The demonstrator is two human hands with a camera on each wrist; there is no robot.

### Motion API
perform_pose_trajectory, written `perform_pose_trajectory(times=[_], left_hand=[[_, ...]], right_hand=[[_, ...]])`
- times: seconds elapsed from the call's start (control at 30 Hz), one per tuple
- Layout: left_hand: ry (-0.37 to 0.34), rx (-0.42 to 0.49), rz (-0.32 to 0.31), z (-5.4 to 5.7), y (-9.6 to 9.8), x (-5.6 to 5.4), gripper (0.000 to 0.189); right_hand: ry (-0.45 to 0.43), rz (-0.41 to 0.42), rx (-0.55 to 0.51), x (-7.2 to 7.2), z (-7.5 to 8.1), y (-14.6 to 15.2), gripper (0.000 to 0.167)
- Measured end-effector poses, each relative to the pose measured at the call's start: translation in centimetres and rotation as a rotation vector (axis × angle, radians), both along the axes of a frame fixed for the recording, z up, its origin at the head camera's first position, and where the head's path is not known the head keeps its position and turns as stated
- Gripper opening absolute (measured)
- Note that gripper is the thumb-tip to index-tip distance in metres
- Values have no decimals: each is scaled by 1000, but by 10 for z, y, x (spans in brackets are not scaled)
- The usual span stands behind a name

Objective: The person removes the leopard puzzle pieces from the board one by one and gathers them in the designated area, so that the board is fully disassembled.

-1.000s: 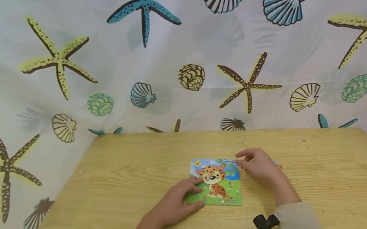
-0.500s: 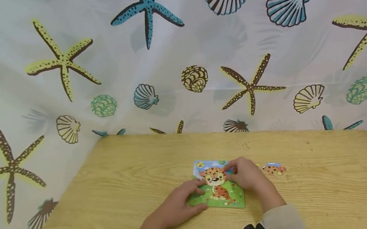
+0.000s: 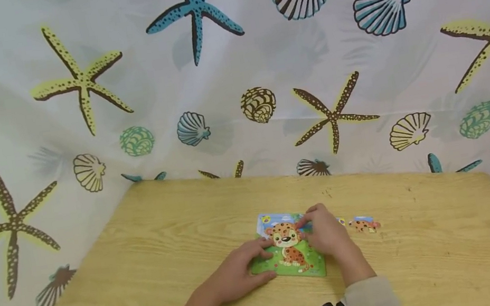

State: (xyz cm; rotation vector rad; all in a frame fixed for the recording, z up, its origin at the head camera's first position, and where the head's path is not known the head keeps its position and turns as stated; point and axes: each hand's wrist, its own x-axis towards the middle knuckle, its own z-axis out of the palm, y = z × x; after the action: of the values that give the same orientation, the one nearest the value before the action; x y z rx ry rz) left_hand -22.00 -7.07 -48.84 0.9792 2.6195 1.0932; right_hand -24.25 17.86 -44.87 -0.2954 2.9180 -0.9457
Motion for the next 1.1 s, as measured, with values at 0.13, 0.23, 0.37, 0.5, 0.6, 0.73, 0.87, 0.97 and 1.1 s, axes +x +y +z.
perform_pose_trajectory(times=[0.13,0.23,0.37,0.5,0.6,0.73,0.87,0.97,1.1], left_hand=[[3,0,-8,1,-2,0,39],[4,-2,-14,1,-1,-1,38],[-1,-1,-14,1,0,-1,38],[-5,-3,-13,0,0,-1,40],[-2,-4,-11,-1,-1,-1,40],[-4,4,-6,-3,-3,0,40],[-15,7,-5,-4,-4,1,40],[-15,12,-7,-2,-3,1,40],[3,11,-11,0,-1,1,39]], right_hand=[[20,-13,29,-1,1,-1,10],[28,-44,19,-3,2,2,27],[31,-46,-15,-6,2,10,55],[13,-25,-52,-8,1,20,51],[-19,-28,-109,-7,3,28,43],[-52,-57,-209,-7,4,36,41],[-107,-119,-341,-8,1,43,43],[-159,-156,-440,-9,-1,51,44],[-180,-186,-473,-8,0,63,45]])
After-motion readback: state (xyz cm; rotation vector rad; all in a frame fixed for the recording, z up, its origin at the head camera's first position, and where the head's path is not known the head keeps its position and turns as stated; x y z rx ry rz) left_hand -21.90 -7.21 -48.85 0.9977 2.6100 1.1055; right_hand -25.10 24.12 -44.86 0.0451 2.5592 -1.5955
